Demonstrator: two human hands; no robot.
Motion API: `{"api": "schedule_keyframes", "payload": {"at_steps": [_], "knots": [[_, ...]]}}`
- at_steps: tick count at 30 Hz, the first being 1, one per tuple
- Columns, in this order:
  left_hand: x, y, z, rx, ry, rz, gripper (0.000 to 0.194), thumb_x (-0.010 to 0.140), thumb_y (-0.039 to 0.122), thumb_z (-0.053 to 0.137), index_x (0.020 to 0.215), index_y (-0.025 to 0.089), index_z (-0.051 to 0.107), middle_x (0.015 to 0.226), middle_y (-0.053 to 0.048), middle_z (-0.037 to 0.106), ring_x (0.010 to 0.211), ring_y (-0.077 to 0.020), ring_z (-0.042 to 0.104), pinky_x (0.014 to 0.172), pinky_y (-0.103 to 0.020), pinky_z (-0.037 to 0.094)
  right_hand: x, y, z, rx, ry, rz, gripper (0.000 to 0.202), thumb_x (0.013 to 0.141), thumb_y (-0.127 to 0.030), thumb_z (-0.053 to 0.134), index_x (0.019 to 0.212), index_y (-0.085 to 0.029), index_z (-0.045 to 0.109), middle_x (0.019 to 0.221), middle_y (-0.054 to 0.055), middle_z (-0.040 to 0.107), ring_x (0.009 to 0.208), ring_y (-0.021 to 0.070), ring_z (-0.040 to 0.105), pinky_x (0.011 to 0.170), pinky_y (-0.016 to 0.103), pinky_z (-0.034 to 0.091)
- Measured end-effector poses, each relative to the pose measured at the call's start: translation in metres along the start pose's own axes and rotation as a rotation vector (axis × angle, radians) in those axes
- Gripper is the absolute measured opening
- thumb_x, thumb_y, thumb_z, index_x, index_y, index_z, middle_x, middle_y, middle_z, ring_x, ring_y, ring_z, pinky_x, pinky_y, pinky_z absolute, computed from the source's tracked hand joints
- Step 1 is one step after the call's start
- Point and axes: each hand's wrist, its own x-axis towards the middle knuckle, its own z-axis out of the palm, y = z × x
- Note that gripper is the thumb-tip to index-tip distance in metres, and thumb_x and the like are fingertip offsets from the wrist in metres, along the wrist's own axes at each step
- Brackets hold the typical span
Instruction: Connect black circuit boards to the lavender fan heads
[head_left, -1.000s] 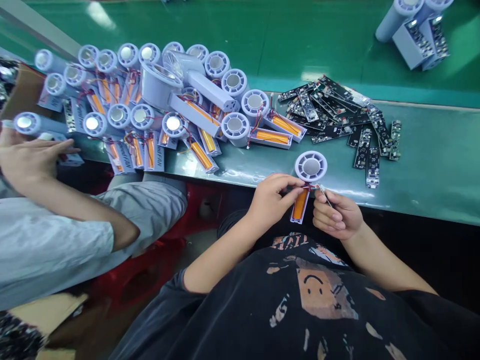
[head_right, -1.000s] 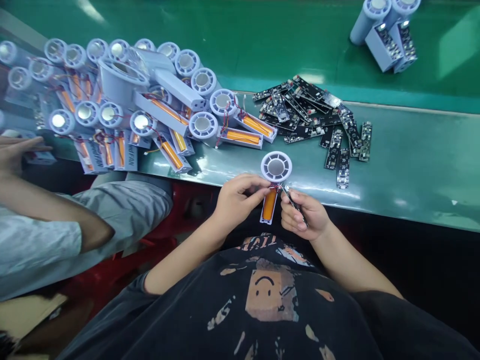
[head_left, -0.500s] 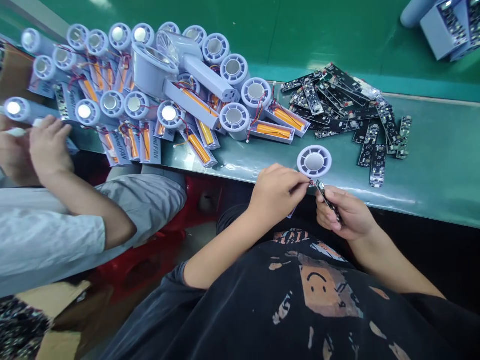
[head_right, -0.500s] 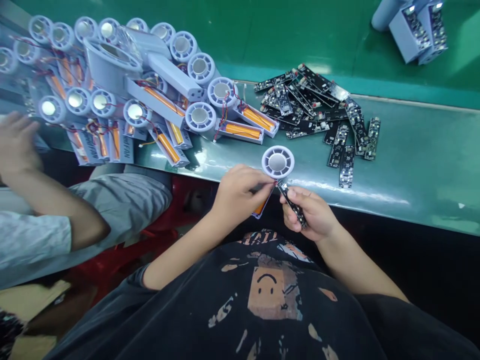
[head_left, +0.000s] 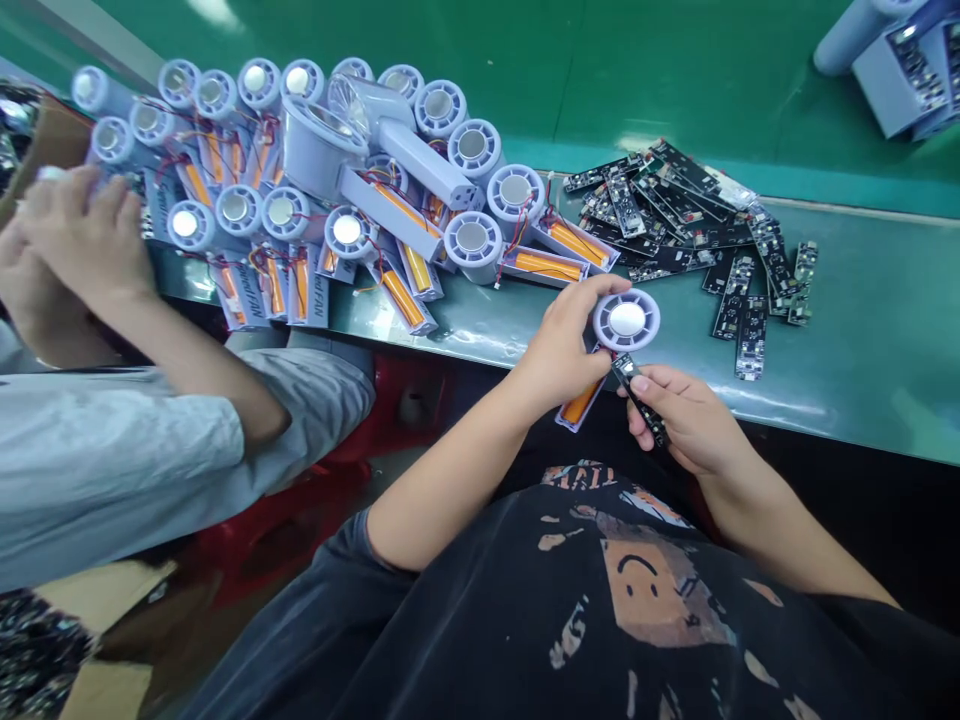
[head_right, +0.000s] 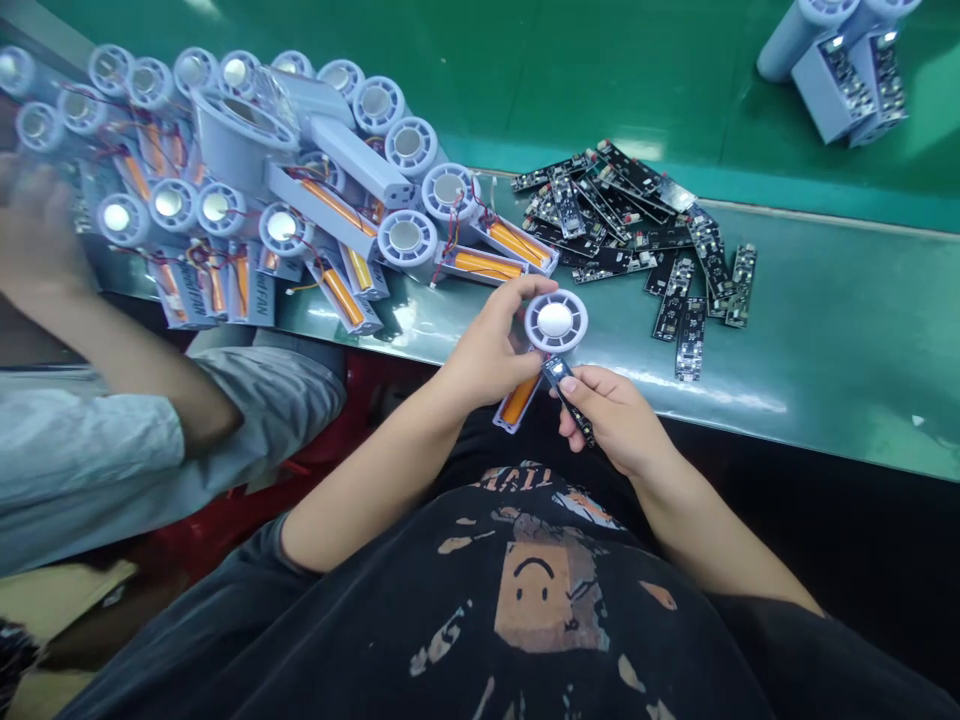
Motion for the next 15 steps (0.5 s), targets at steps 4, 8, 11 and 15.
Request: {"api": "schedule_keyframes", "payload": {"at_steps": [4,8,11,15], "knots": [[-0.003,-0.007,0.01,-0.002,0.087,-0.052,0.064,0.072,0.005,0.059,0.133,0.02,0.046,0.135,-0.012,0.058,0.125,-0.0271,0.054,0.104,-0.045,0.048,0.001,-0.006,-0.002,0.001,-0.012,0.021,0.048,0.07,-0.063,0.078,0.075,-0.019,0.059,0.047,-0.005,0.056,0.035,0.0072,0.044,0.036,0.02,0.033],[-0.018,-0.004,0.001,0.029,0.075,-0.029,0.07,0.084,0.015,0.058,0.148,0.023,0.032,0.145,-0.014,0.049,0.115,-0.0242,0.059,0.094,-0.041,0.053,0.002,-0.009,-0.005,0.016,-0.021,0.057,0.052,0.064,-0.065,0.081,0.075,-0.019,0.061,0.045,-0.005,0.055,0.033,0.0074,0.043,0.034,0.02,0.03],[-0.033,0.005,-0.015,0.199,0.113,0.085,0.038,0.091,0.016,0.052,0.129,0.019,0.053,0.124,-0.011,0.061,0.1,-0.0197,0.062,0.085,-0.036,0.053,0.002,-0.009,-0.007,0.021,-0.018,0.066,0.052,0.063,-0.065,0.082,0.076,-0.019,0.062,0.045,-0.005,0.056,0.033,0.0077,0.044,0.034,0.02,0.03],[-0.048,0.02,-0.024,0.652,-0.046,0.225,0.025,0.097,0.018,0.049,0.116,0.018,0.065,0.09,-0.005,0.067,0.081,-0.0195,0.059,0.071,-0.034,0.046,0.001,-0.008,-0.007,0.004,-0.018,0.065,0.052,0.066,-0.065,0.081,0.077,-0.018,0.061,0.046,-0.005,0.056,0.034,0.0077,0.045,0.035,0.02,0.03]]}}
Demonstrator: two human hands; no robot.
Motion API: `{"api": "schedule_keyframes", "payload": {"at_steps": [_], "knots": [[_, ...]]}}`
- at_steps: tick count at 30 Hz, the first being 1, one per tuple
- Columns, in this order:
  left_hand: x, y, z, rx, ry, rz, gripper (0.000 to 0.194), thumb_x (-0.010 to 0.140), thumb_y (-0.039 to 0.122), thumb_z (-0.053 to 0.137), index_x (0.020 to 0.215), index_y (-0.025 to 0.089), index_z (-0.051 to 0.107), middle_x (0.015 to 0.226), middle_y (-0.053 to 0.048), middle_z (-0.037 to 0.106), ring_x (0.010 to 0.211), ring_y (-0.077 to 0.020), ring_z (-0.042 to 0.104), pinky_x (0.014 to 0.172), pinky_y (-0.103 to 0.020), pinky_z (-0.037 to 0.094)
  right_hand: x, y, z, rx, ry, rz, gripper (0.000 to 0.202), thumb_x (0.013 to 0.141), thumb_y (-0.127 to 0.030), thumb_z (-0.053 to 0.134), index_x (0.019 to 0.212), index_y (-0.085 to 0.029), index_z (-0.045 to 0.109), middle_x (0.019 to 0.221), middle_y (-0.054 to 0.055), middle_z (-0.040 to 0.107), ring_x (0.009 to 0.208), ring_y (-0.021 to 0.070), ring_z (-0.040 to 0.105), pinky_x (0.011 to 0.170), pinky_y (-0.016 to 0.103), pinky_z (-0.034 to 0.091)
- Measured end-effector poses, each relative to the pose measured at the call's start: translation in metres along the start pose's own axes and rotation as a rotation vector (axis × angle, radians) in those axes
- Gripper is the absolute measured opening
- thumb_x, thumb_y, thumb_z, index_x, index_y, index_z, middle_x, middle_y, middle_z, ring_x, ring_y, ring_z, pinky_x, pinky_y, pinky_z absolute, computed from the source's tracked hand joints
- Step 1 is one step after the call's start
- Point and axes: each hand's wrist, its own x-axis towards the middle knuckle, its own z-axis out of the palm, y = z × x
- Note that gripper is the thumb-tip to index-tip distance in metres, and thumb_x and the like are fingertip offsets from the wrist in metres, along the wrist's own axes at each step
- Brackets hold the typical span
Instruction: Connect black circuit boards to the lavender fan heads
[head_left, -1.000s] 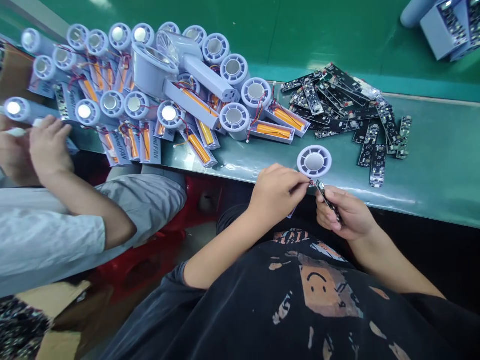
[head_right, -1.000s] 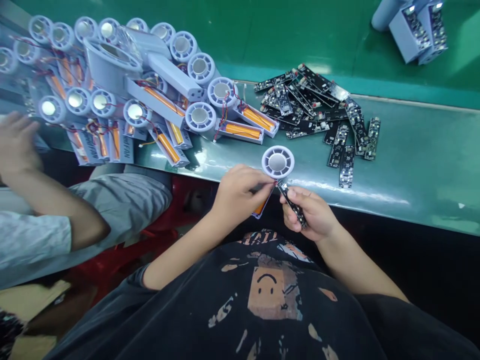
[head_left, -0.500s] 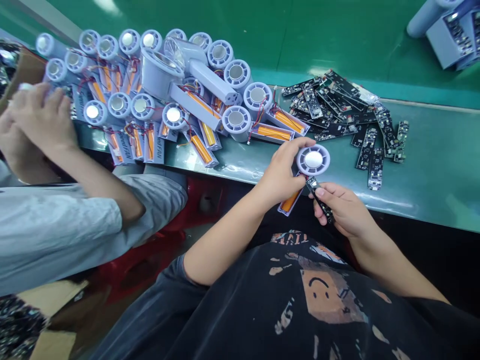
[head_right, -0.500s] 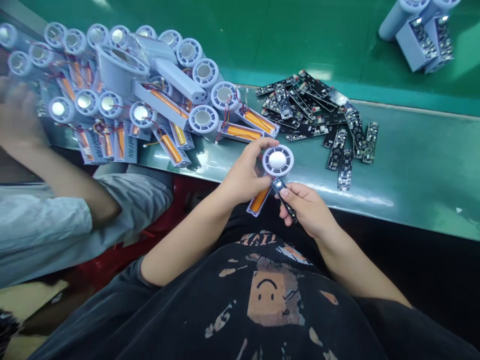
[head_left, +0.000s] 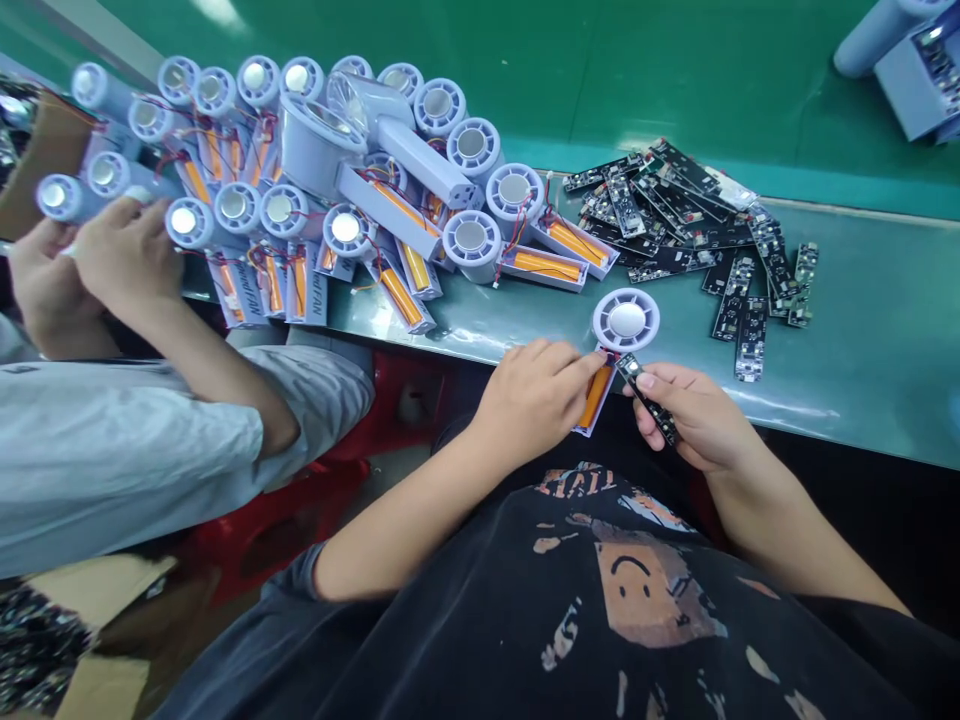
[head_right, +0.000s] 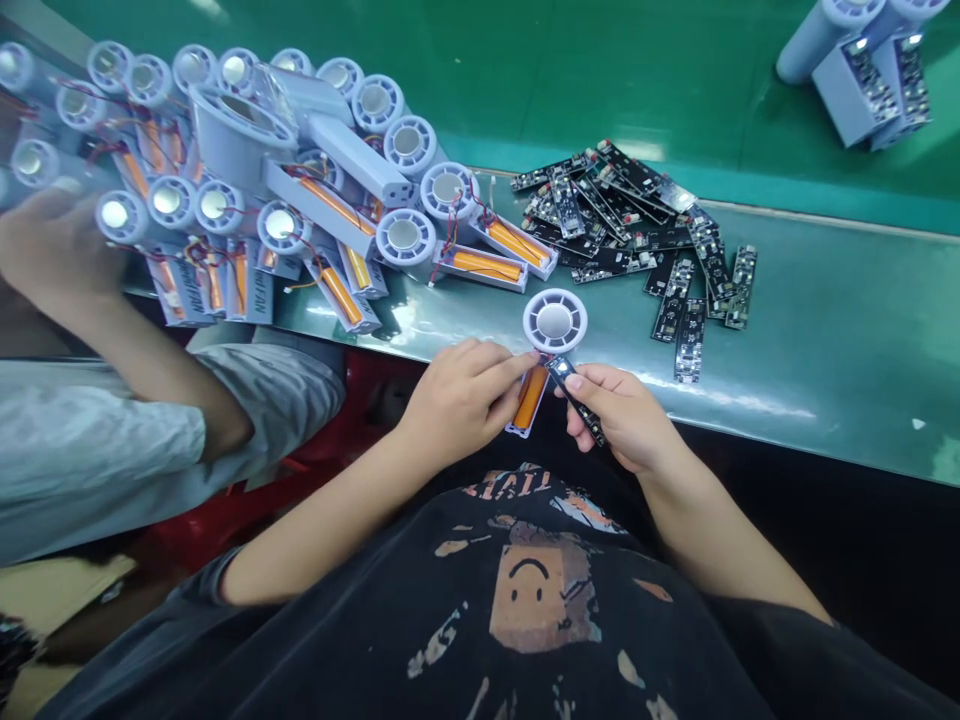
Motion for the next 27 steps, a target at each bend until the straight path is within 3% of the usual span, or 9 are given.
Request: {"api": "schedule_keyframes", "payload": {"at_steps": [5,14,19,22,27], "knots": [[0.004,0.014,-0.004,0.261,-0.126,0.043,0.03,0.098,0.02,0.048,0.125,0.018,0.062,0.087,-0.004,0.067,0.079,-0.0227,0.059,0.064,-0.036,0.04,-0.003,-0.003,-0.002,-0.04,0.018,0.017,0.054,0.063,-0.067,0.082,0.076,-0.019,0.061,0.046,-0.005,0.056,0.034,0.0081,0.045,0.035,0.02,0.032],[0.028,0.023,-0.016,0.261,-0.376,0.079,0.027,0.099,0.018,0.045,0.115,0.014,0.066,0.09,-0.007,0.067,0.085,-0.025,0.063,0.066,-0.037,0.039,-0.005,-0.01,-0.012,-0.202,0.082,0.059,0.051,0.064,-0.065,0.081,0.076,-0.018,0.064,0.049,-0.003,0.057,0.039,0.0089,0.049,0.037,0.02,0.038],[0.019,0.014,-0.015,0.275,-0.248,0.225,0.029,0.1,0.02,0.045,0.12,0.014,0.065,0.085,-0.005,0.069,0.079,-0.0224,0.063,0.066,-0.036,0.038,-0.004,-0.012,-0.015,-0.214,0.051,0.056,0.05,0.067,-0.064,0.08,0.072,-0.019,0.062,0.05,-0.002,0.057,0.038,0.0077,0.047,0.037,0.02,0.036],[0.013,0.01,-0.013,0.273,-0.17,0.2,0.031,0.1,0.021,0.046,0.125,0.017,0.063,0.08,-0.003,0.069,0.072,-0.0196,0.062,0.063,-0.034,0.036,-0.004,-0.011,-0.017,-0.218,0.054,0.063,0.051,0.066,-0.066,0.08,0.077,-0.018,0.064,0.05,-0.002,0.058,0.038,0.0079,0.047,0.037,0.02,0.036],[0.017,0.016,-0.011,0.278,-0.254,0.13,0.035,0.096,0.019,0.049,0.129,0.017,0.063,0.074,-0.003,0.068,0.068,-0.0194,0.064,0.058,-0.032,0.037,-0.008,-0.01,-0.021,-0.255,0.041,0.042,0.056,0.066,-0.071,0.078,0.074,-0.018,0.062,0.05,-0.003,0.058,0.038,0.008,0.048,0.038,0.02,0.037]]}}
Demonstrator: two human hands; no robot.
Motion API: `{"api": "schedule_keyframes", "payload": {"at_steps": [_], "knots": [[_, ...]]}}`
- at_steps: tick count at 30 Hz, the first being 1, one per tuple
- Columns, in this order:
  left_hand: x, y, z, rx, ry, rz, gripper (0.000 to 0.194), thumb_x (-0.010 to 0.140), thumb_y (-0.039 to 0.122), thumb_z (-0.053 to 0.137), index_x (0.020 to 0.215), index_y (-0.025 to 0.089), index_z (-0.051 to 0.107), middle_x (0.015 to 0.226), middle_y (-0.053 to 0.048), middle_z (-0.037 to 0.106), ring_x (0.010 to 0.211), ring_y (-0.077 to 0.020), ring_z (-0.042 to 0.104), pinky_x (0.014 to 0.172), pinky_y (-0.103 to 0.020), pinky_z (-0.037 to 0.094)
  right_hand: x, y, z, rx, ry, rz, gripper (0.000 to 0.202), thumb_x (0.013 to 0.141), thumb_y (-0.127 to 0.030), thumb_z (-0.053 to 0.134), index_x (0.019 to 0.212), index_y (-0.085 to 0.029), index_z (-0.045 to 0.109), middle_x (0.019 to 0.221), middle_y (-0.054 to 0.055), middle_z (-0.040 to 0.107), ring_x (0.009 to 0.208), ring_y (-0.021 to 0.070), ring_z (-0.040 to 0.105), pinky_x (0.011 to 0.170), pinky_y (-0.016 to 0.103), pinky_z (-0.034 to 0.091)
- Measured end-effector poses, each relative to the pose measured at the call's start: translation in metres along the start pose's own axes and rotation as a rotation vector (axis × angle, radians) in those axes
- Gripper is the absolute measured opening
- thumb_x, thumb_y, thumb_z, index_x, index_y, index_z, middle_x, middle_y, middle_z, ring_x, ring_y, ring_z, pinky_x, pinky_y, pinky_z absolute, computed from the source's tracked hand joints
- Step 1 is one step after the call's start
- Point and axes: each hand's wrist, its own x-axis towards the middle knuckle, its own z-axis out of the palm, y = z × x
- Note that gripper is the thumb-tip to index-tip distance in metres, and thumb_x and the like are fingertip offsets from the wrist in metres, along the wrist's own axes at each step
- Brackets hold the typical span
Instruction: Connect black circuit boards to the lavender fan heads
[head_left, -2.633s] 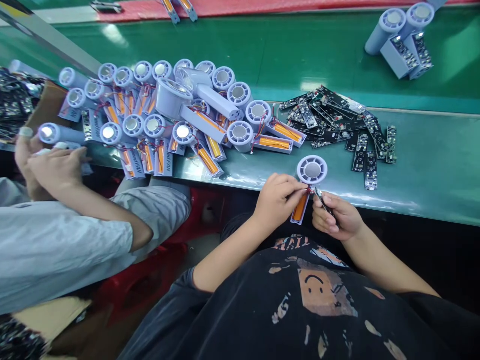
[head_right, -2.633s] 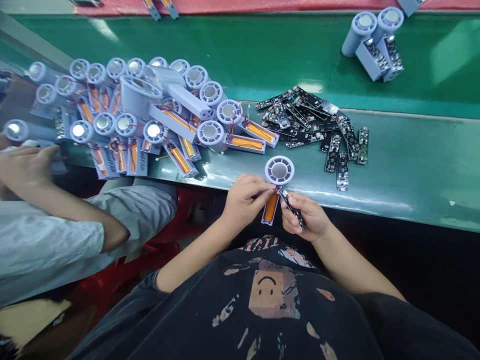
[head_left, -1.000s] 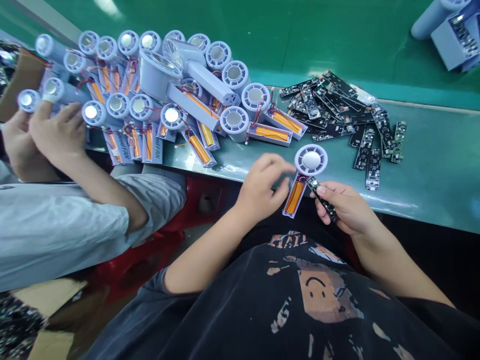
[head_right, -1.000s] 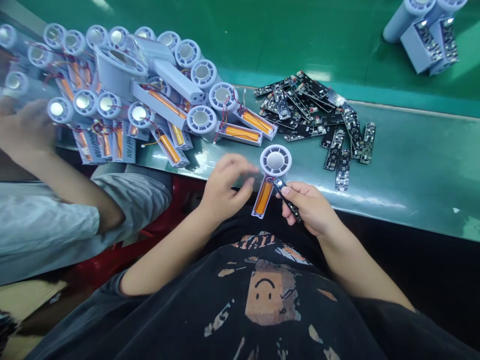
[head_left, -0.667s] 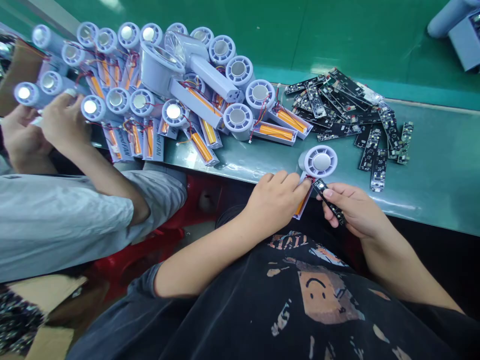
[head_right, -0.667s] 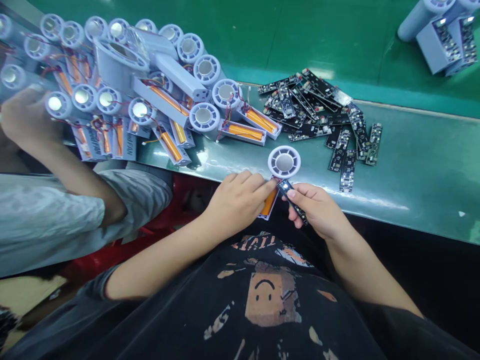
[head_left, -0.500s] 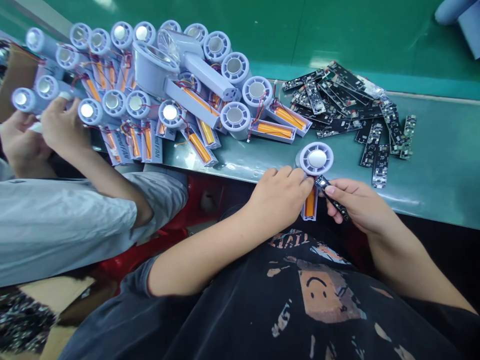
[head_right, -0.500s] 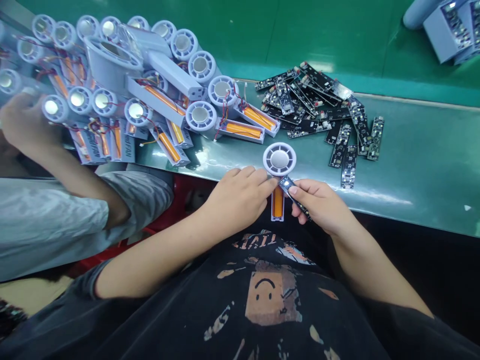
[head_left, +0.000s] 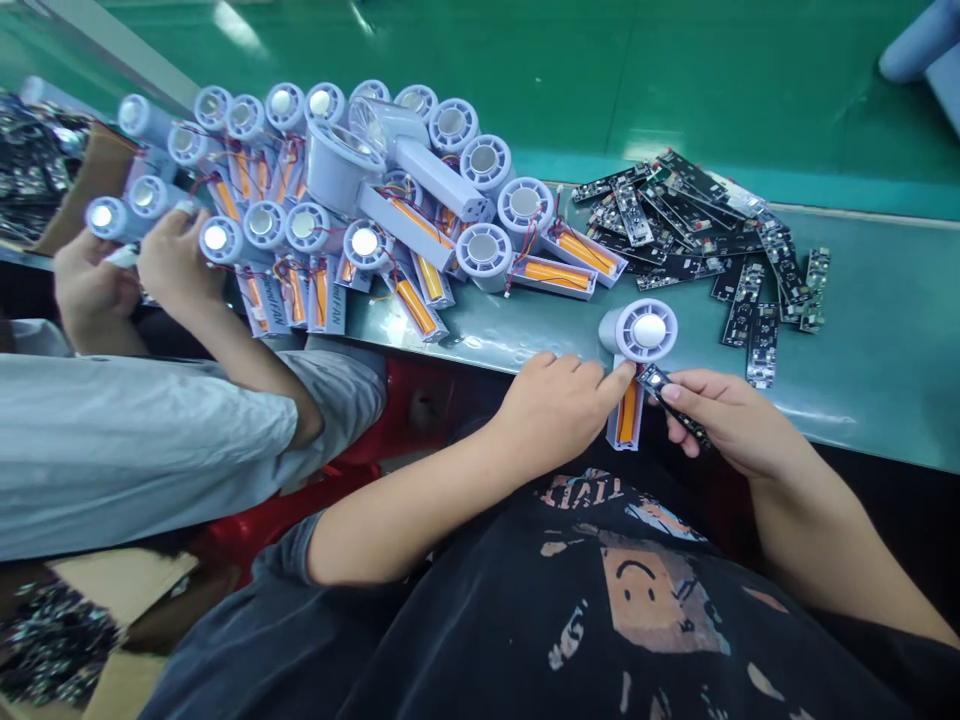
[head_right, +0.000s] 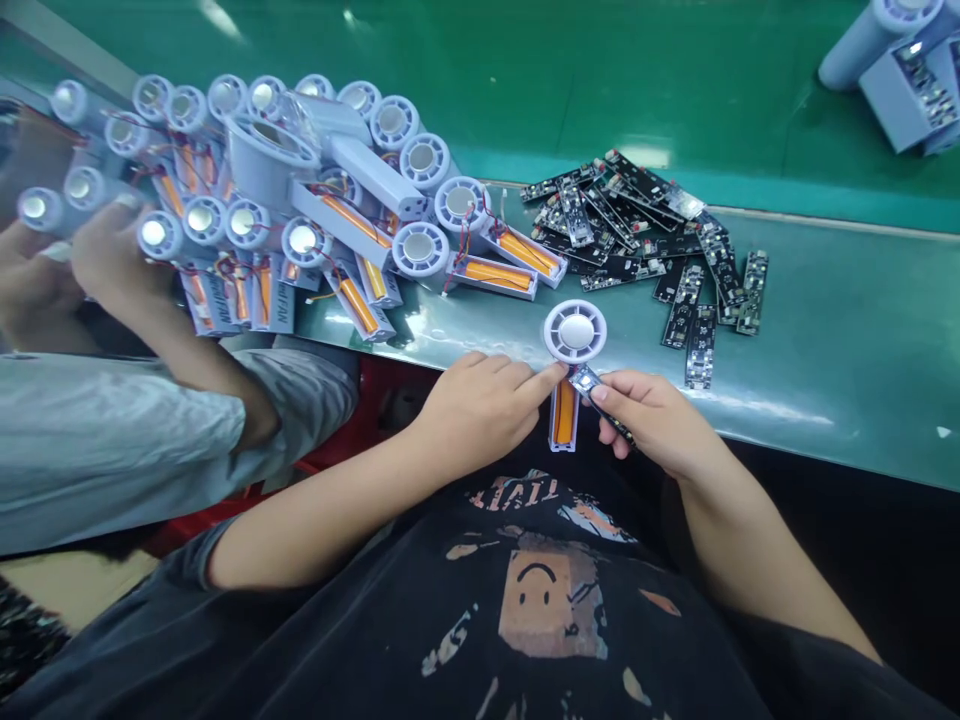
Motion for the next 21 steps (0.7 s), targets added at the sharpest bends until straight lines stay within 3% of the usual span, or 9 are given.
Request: {"api": "schedule_keyframes", "payload": {"at_steps": [8,12,16,19,21], "knots": [[0.012,0.012,-0.016,-0.1,-0.294,-0.089,0.042,0.098,0.023,0.048,0.139,0.018,0.055,0.079,-0.005,0.073,0.067,-0.0222,0.072,0.054,-0.03,0.044,-0.004,-0.004,-0.002,-0.052,-0.066,-0.046,0.059,0.07,-0.077,0.073,0.068,-0.019,0.061,0.053,-0.001,0.059,0.04,0.0084,0.049,0.039,0.022,0.037],[0.014,0.015,-0.021,-0.136,-0.385,-0.15,0.046,0.099,0.024,0.047,0.145,0.018,0.05,0.082,-0.007,0.075,0.068,-0.0233,0.073,0.052,-0.029,0.045,-0.003,-0.003,-0.005,-0.067,-0.073,-0.037,0.059,0.071,-0.077,0.072,0.072,-0.019,0.062,0.053,-0.001,0.06,0.04,0.0092,0.05,0.039,0.022,0.037],[0.022,0.015,-0.022,-0.188,-0.47,-0.185,0.048,0.098,0.023,0.046,0.144,0.011,0.047,0.081,-0.009,0.076,0.068,-0.0251,0.074,0.052,-0.028,0.047,0.0,-0.002,-0.004,-0.136,-0.072,-0.053,0.058,0.073,-0.076,0.07,0.068,-0.019,0.059,0.055,-0.001,0.06,0.042,0.0087,0.051,0.042,0.022,0.038],[0.022,0.009,-0.023,-0.205,-0.479,-0.131,0.044,0.097,0.022,0.048,0.139,0.009,0.052,0.078,-0.01,0.075,0.065,-0.0242,0.073,0.052,-0.028,0.048,0.001,0.001,-0.002,-0.163,-0.027,-0.062,0.052,0.076,-0.071,0.07,0.079,-0.02,0.059,0.054,-0.003,0.058,0.042,0.0097,0.051,0.042,0.022,0.039],[0.019,0.001,-0.024,-0.194,-0.39,-0.059,0.037,0.098,0.022,0.047,0.132,0.012,0.058,0.078,-0.009,0.075,0.066,-0.0228,0.072,0.055,-0.029,0.05,0.002,0.005,-0.002,-0.165,0.015,-0.089,0.049,0.08,-0.067,0.067,0.097,-0.021,0.057,0.055,-0.005,0.057,0.04,0.0109,0.049,0.041,0.023,0.038]]}}
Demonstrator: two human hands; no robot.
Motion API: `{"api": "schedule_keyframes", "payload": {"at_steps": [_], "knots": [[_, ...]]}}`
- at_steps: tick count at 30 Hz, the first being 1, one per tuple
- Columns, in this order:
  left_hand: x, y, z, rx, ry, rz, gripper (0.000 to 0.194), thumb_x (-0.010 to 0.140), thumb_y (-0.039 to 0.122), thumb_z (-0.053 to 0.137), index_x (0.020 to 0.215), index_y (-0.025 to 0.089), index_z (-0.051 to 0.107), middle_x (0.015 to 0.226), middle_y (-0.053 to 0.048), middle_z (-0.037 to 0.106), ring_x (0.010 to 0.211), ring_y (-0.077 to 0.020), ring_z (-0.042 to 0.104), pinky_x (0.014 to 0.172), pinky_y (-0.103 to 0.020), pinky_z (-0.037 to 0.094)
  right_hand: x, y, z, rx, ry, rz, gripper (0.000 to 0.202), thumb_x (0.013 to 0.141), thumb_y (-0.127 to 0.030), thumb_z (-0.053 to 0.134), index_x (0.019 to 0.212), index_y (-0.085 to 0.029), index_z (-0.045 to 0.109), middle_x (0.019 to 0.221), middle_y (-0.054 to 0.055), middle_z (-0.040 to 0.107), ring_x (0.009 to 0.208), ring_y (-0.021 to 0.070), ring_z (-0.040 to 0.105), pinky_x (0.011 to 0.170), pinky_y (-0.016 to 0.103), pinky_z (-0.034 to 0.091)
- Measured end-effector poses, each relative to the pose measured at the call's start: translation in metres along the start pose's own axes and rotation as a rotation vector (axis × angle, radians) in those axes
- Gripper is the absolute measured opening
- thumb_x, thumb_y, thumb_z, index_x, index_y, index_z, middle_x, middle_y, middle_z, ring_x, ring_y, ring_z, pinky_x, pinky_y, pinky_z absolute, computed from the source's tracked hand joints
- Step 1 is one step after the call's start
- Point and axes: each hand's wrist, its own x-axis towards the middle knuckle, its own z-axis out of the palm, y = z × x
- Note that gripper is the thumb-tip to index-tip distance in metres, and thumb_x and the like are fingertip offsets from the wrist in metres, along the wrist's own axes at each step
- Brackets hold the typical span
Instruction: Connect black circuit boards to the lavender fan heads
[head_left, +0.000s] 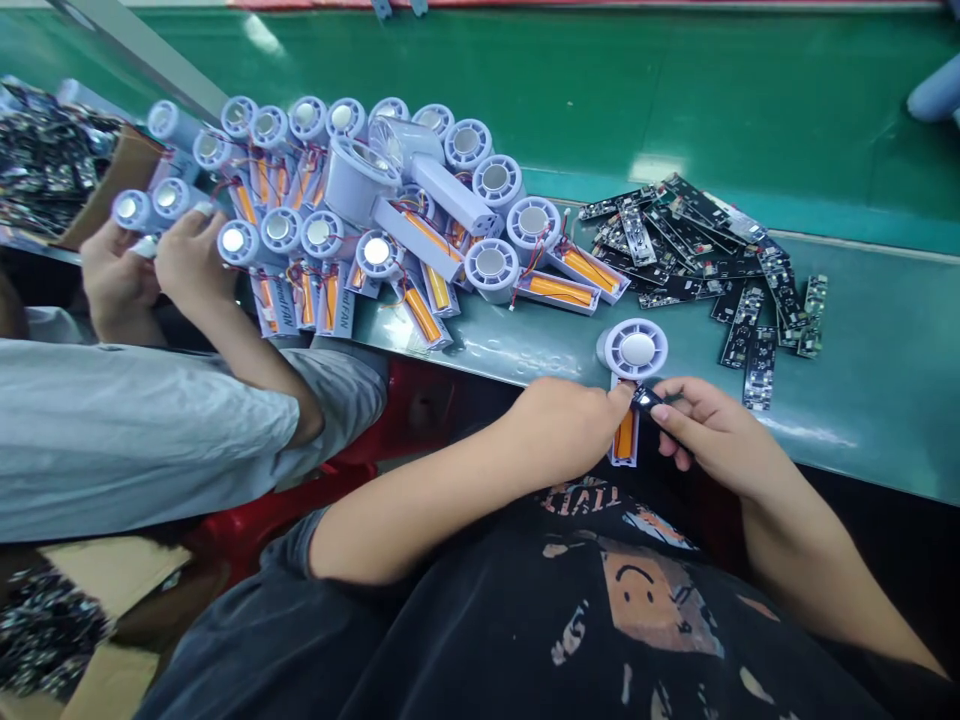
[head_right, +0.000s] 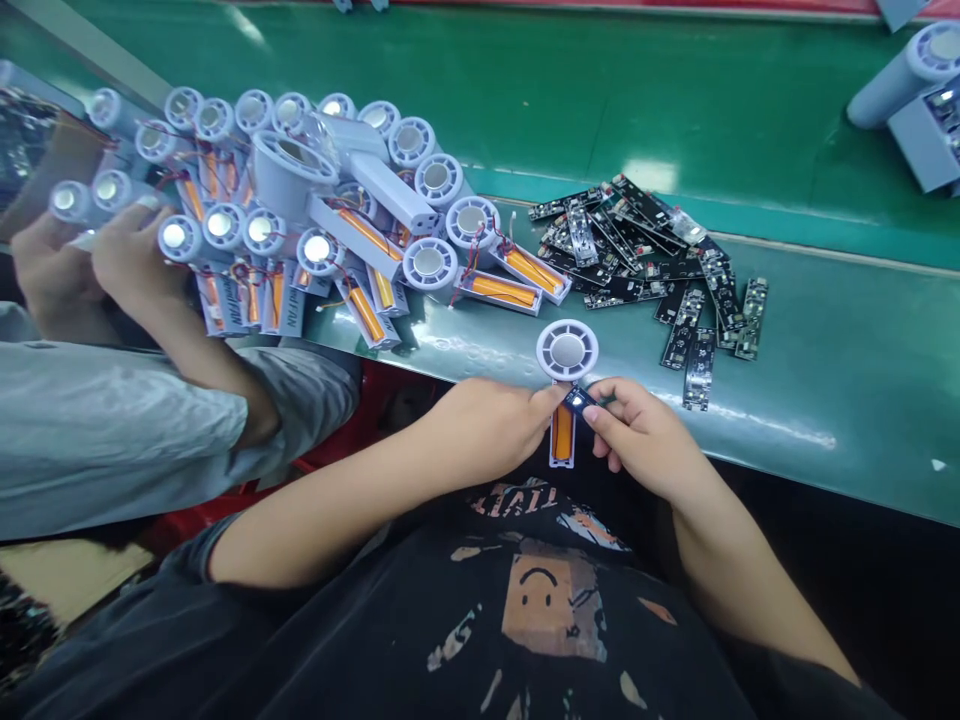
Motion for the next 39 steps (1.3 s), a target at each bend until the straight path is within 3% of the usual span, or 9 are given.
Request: {"api": "schedule_keyframes", "payload": {"at_steps": [3,6,8,12,19,25,30,36,39], "knots": [[-0.002,-0.013,0.0,0.085,0.288,0.075,0.037,0.101,0.022,0.043,0.134,0.018,0.058,0.104,-0.011,0.076,0.092,-0.0244,0.073,0.074,-0.034,0.055,-0.001,0.005,0.0,-0.167,0.154,-0.21,0.039,0.089,-0.052,0.063,0.115,-0.024,0.055,0.075,-0.002,0.064,0.05,0.0126,0.054,0.047,0.027,0.044],[0.007,-0.022,0.005,0.176,0.453,0.165,0.046,0.101,0.015,0.041,0.144,0.027,0.049,0.148,-0.009,0.057,0.136,-0.0265,0.053,0.102,-0.043,0.048,-0.005,0.004,-0.001,-0.536,0.378,-0.539,0.019,0.094,-0.035,0.061,0.11,-0.026,0.065,0.097,0.005,0.064,0.079,0.0186,0.064,0.066,0.032,0.051],[0.015,-0.025,0.009,0.205,0.451,0.218,0.045,0.101,0.014,0.04,0.143,0.029,0.05,0.155,-0.006,0.05,0.144,-0.0266,0.044,0.105,-0.043,0.045,-0.01,0.002,-0.001,-0.738,0.429,-0.677,0.015,0.096,-0.031,0.06,0.104,-0.026,0.07,0.098,0.006,0.064,0.084,0.0198,0.064,0.07,0.033,0.051],[0.023,-0.025,0.016,0.157,0.485,0.112,0.031,0.1,0.026,0.052,0.129,0.027,0.061,0.134,-0.01,0.062,0.121,-0.0294,0.054,0.089,-0.04,0.048,-0.021,0.0,0.005,-0.897,0.507,-0.696,0.021,0.095,-0.034,0.063,0.111,-0.024,0.074,0.098,0.007,0.066,0.077,0.0194,0.063,0.066,0.034,0.051],[0.024,-0.022,0.024,-0.081,0.516,-0.007,0.029,0.087,0.033,0.07,0.116,0.027,0.069,0.116,-0.01,0.06,0.105,-0.0278,0.05,0.089,-0.042,0.045,-0.015,0.0,0.008,-0.887,0.51,-0.773,0.019,0.096,-0.025,0.062,0.109,-0.023,0.076,0.089,0.007,0.065,0.08,0.0208,0.059,0.073,0.038,0.049],[0.028,-0.025,0.021,-0.203,0.43,0.062,0.028,0.087,0.033,0.071,0.113,0.022,0.069,0.121,-0.01,0.061,0.113,-0.0273,0.051,0.096,-0.043,0.046,-0.003,0.004,0.006,-0.833,0.512,-0.812,0.018,0.096,-0.027,0.063,0.106,-0.024,0.078,0.089,0.007,0.065,0.082,0.0212,0.058,0.074,0.038,0.048],[0.027,-0.024,0.015,-0.253,0.321,0.073,0.021,0.091,0.033,0.069,0.11,0.023,0.07,0.119,-0.007,0.066,0.112,-0.0267,0.054,0.097,-0.045,0.046,-0.008,0.014,0.004,-0.833,0.561,-0.815,0.026,0.094,-0.029,0.067,0.12,-0.026,0.071,0.092,0.005,0.067,0.084,0.0211,0.063,0.078,0.039,0.049],[0.03,-0.024,0.015,-0.257,0.303,0.085,0.021,0.089,0.033,0.071,0.106,0.021,0.07,0.117,-0.007,0.067,0.109,-0.0268,0.056,0.097,-0.045,0.047,-0.013,0.02,0.005,-0.899,0.595,-0.946,0.023,0.092,-0.015,0.067,0.111,-0.028,0.071,0.097,0.005,0.07,0.087,0.0204,0.066,0.079,0.038,0.052],[0.027,-0.027,0.015,-0.272,0.315,0.114,0.03,0.089,0.032,0.07,0.117,0.022,0.067,0.124,-0.008,0.065,0.115,-0.0291,0.056,0.101,-0.047,0.047,-0.009,0.025,0.005,-0.926,0.597,-0.969,0.025,0.09,-0.015,0.069,0.113,-0.024,0.07,0.104,0.009,0.069,0.09,0.0222,0.067,0.078,0.04,0.055]]}}
